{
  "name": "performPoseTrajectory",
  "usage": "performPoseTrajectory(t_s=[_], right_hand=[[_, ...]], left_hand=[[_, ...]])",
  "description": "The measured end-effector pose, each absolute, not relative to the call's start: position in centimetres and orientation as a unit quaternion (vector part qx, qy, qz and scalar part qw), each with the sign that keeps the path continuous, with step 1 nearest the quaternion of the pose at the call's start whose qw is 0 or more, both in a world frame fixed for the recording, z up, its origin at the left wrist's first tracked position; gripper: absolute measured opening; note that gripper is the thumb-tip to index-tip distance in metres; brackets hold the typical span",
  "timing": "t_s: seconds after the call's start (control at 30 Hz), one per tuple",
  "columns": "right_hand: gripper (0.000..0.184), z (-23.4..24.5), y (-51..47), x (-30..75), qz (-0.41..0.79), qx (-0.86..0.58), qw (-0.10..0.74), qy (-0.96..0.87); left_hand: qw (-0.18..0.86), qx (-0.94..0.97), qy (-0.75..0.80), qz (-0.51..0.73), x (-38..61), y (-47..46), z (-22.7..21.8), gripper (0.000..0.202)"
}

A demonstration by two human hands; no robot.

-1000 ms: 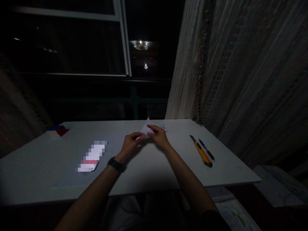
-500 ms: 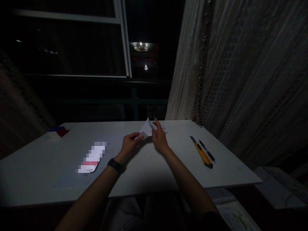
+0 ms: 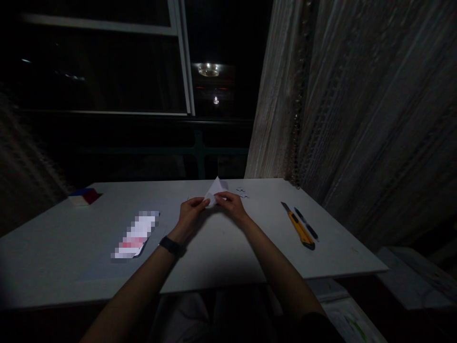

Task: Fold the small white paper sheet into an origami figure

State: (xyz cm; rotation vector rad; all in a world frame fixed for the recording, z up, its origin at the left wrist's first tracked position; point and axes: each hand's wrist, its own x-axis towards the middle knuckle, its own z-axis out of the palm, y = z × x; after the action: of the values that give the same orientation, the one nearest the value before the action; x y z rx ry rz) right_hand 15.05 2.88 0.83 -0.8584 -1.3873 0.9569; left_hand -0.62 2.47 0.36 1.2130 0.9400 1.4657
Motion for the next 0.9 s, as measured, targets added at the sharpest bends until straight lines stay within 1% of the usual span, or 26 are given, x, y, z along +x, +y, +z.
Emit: performPoseTrajectory(t_s=[0.1,0.17,0.3,0.4,0.47,0.63,0.7,0.83,0.9], right_hand=[[0.024,0.6,2.9,14.7,0.361,-0.42,0.59,-0.587],[0.023,0.3,3.0,14.6,0.351,-0.437,0.605,-0.566],[0.026,0.0,2.9,13.9,0.378,-0.429,0.645,-0.507],[0.028,-0.2,2.7,13.3,0.399,-0.414,0.669,-0.471],[0.029,-0.4,2.6,13.0,0.398,-0.409,0.68,-0.46],[0.026,-0.3,2.5,12.7,0.325,-0.439,0.689,-0.477],[0.025,-0.2,2.4,12.8,0.301,-0.448,0.688,-0.485],[0.025,-0.2,2.3,12.6,0.277,-0.452,0.688,-0.496],[0.026,-0.1,2.2,12.4,0.263,-0.451,0.69,-0.501]], left_hand=[[0.485,0.502,0.386,0.603,-0.5,2.1,0.6,0.034],[0.488,0.498,0.386,0.604,-0.4,1.9,0.8,0.035],[0.495,0.505,0.36,0.609,-0.1,1.7,1.0,0.041],[0.477,0.513,0.365,0.613,-0.1,1.7,0.8,0.047],[0.465,0.514,0.376,0.615,-0.1,1.7,0.7,0.046],[0.434,0.528,0.392,0.615,-0.1,1.8,0.5,0.035],[0.426,0.533,0.4,0.611,-0.1,1.9,0.3,0.033],[0.414,0.544,0.407,0.606,-0.1,2.0,-0.1,0.04],[0.391,0.553,0.402,0.616,0.0,1.9,-0.3,0.043]])
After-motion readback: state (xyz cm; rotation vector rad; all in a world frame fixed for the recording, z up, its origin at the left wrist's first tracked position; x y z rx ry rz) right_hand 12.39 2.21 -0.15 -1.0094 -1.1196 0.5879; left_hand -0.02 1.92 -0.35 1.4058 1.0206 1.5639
